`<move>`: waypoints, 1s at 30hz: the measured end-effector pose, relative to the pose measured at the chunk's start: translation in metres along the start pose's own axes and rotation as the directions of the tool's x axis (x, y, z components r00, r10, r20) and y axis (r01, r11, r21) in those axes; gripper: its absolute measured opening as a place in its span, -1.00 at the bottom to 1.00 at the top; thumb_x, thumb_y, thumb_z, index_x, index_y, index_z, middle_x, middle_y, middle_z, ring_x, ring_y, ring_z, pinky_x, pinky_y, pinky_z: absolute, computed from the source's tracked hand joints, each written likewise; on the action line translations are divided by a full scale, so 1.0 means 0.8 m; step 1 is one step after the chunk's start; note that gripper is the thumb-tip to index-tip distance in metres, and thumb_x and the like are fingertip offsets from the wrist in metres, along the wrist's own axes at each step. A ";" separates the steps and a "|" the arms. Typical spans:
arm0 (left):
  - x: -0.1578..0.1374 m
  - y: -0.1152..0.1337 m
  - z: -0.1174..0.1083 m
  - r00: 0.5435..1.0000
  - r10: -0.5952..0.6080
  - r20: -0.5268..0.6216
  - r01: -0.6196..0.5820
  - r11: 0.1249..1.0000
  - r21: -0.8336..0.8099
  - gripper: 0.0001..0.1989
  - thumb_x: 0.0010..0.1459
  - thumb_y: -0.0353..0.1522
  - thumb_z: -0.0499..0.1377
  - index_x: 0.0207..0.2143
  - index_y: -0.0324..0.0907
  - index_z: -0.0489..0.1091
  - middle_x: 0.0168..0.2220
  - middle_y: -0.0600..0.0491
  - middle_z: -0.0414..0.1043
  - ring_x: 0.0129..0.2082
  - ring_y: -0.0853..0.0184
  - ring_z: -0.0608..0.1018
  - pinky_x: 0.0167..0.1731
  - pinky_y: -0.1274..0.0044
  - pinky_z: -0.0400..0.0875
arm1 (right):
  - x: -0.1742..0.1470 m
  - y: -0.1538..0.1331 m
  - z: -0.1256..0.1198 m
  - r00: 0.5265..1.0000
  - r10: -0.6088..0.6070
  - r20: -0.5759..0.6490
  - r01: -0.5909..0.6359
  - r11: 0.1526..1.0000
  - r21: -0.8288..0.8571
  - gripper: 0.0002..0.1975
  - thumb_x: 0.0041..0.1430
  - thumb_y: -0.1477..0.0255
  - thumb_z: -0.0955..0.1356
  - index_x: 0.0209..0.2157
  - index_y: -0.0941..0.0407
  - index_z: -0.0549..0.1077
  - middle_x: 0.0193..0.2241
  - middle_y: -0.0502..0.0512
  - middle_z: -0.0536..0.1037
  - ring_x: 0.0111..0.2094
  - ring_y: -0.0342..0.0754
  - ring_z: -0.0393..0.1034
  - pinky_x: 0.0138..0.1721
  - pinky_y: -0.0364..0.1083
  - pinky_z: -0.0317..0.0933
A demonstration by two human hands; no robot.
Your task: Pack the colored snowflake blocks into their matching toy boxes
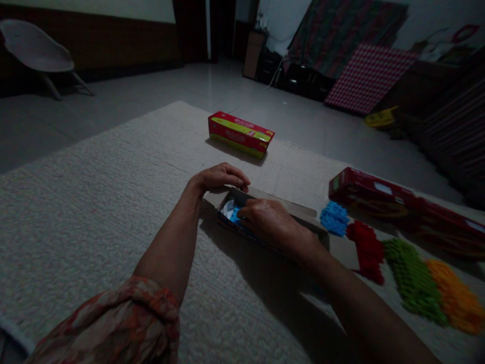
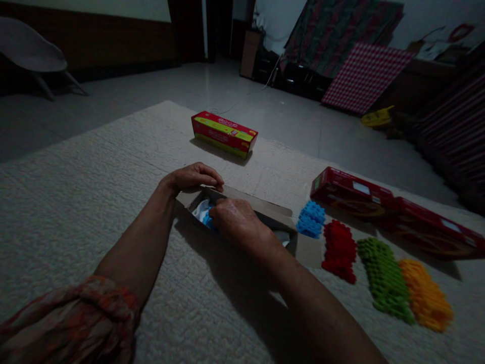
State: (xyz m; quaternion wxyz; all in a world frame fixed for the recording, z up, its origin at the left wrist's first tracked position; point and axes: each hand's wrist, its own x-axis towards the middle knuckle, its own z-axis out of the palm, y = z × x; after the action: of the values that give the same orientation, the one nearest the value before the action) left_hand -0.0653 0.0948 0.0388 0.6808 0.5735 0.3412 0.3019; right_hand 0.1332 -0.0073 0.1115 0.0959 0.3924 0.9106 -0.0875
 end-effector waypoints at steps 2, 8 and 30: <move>0.000 -0.001 -0.001 1.000 0.005 0.002 -0.005 1.000 0.009 -0.89 0.02 -0.48 0.37 -0.35 -0.23 0.69 -0.34 -0.07 0.68 -0.33 0.32 0.64 -0.18 0.49 0.52 | 0.008 -0.002 0.002 0.999 0.000 0.041 0.001 1.000 -0.012 -0.69 0.32 0.59 0.26 -0.17 0.14 0.66 -0.23 0.20 0.67 -0.30 -0.04 0.52 -0.31 -0.11 0.21; 0.001 -0.001 -0.002 0.999 0.030 0.017 -0.030 1.000 0.008 -0.88 -0.02 -0.45 0.42 -0.35 -0.24 0.68 -0.36 -0.07 0.68 -0.33 0.33 0.64 -0.22 0.51 0.50 | 0.016 -0.005 0.003 0.997 0.054 0.047 -0.052 0.998 -0.036 -0.69 0.31 0.57 0.26 -0.15 0.15 0.66 -0.24 0.23 0.69 -0.26 0.04 0.56 -0.30 -0.07 0.24; -0.005 0.013 0.008 0.999 -0.007 -0.039 0.011 0.994 0.107 -0.89 -0.06 -0.44 0.41 -0.39 -0.18 0.68 -0.38 -0.05 0.69 -0.35 0.31 0.65 -0.21 0.49 0.53 | -0.162 0.139 0.001 0.724 0.400 -0.562 -0.293 0.916 0.273 -0.73 0.31 0.34 0.31 -0.16 0.05 0.66 -0.26 0.16 0.68 -0.29 0.03 0.54 -0.25 0.00 0.34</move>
State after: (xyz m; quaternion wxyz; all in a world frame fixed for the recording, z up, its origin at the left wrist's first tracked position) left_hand -0.0630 0.0896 0.0500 0.6437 0.6017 0.3728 0.2911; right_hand 0.3018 -0.0225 0.1333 -0.2196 0.5694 0.7921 -0.0123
